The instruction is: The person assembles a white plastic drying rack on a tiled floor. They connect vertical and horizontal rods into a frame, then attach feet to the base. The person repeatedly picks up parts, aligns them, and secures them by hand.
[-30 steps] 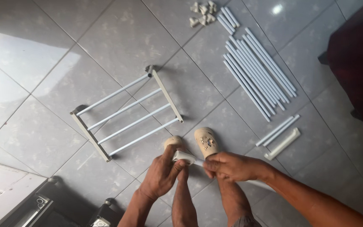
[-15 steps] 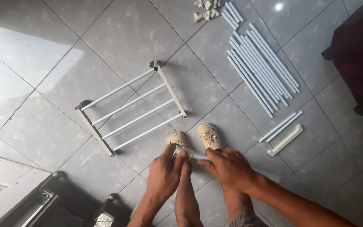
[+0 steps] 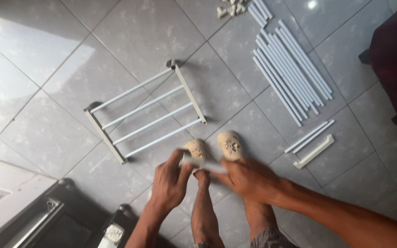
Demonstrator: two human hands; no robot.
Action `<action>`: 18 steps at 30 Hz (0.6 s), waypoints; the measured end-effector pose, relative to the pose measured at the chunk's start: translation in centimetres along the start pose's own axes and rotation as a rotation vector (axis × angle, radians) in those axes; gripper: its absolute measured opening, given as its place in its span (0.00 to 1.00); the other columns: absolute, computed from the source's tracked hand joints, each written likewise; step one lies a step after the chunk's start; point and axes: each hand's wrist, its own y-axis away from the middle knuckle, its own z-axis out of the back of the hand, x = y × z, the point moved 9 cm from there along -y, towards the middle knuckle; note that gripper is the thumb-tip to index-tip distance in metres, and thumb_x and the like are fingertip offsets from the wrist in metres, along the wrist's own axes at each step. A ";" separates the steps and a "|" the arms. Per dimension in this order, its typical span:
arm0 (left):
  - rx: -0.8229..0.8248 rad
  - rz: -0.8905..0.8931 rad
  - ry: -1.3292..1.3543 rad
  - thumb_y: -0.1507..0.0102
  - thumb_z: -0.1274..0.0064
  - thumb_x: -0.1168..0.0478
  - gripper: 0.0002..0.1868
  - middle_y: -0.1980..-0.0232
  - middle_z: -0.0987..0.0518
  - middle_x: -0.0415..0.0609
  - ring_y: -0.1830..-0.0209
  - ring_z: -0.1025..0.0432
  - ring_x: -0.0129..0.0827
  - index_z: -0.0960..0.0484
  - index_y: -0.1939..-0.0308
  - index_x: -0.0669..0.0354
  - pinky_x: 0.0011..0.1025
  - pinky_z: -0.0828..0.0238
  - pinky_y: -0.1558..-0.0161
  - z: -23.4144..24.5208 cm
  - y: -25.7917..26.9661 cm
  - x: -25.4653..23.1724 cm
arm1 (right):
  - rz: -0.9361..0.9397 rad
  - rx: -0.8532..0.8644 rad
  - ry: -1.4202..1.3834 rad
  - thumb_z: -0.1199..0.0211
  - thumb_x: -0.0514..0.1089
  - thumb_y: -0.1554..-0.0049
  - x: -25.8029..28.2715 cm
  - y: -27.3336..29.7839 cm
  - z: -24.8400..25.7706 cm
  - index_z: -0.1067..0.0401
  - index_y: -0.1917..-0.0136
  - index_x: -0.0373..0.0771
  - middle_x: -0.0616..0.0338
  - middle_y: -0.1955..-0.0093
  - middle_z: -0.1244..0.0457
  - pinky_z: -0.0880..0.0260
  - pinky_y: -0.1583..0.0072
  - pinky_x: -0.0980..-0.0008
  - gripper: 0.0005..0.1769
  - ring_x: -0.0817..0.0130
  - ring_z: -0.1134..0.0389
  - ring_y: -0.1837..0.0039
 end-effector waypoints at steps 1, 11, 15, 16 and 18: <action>-0.023 0.125 0.025 0.33 0.57 0.44 0.24 0.73 0.16 0.55 0.73 0.19 0.47 0.22 0.51 0.63 0.39 0.28 0.69 -0.5 0.0 0.5 | -0.071 -0.041 0.257 0.46 0.58 0.34 -0.6 -0.1 0.3 0.30 0.49 0.33 0.61 0.78 0.37 0.32 0.74 0.66 0.23 0.69 0.36 0.79; 0.037 0.056 -0.010 0.32 0.52 0.45 0.21 0.75 0.19 0.55 0.75 0.22 0.46 0.22 0.52 0.61 0.39 0.30 0.70 -2.5 -0.9 0.2 | 0.133 0.313 -0.863 0.47 0.59 0.29 -2.5 0.8 -1.3 0.29 0.51 0.34 0.64 0.67 0.35 0.31 0.64 0.71 0.25 0.75 0.34 0.66; 0.027 -0.117 0.059 0.33 0.51 0.46 0.22 0.74 0.19 0.54 0.78 0.23 0.43 0.25 0.48 0.62 0.37 0.29 0.72 -2.2 -0.8 -0.6 | -0.151 0.653 -1.381 0.51 0.60 0.29 -2.6 2.2 -2.1 0.31 0.52 0.35 0.65 0.70 0.43 0.40 0.69 0.75 0.26 0.77 0.44 0.72; 0.023 -0.120 0.051 0.33 0.51 0.46 0.22 0.74 0.19 0.54 0.78 0.22 0.41 0.24 0.49 0.62 0.36 0.30 0.73 -1.8 -1.1 -0.5 | -0.141 0.628 -1.345 0.51 0.60 0.28 -2.4 1.8 -1.8 0.32 0.53 0.36 0.66 0.70 0.44 0.42 0.70 0.76 0.26 0.79 0.45 0.73; 0.028 -0.096 0.044 0.33 0.52 0.46 0.22 0.76 0.19 0.53 0.79 0.22 0.37 0.23 0.49 0.61 0.35 0.30 0.74 -1.5 -0.5 -0.3 | -0.144 0.593 -1.295 0.50 0.60 0.27 -1.5 2.1 -2.7 0.33 0.55 0.38 0.68 0.71 0.45 0.48 0.73 0.79 0.25 0.84 0.48 0.74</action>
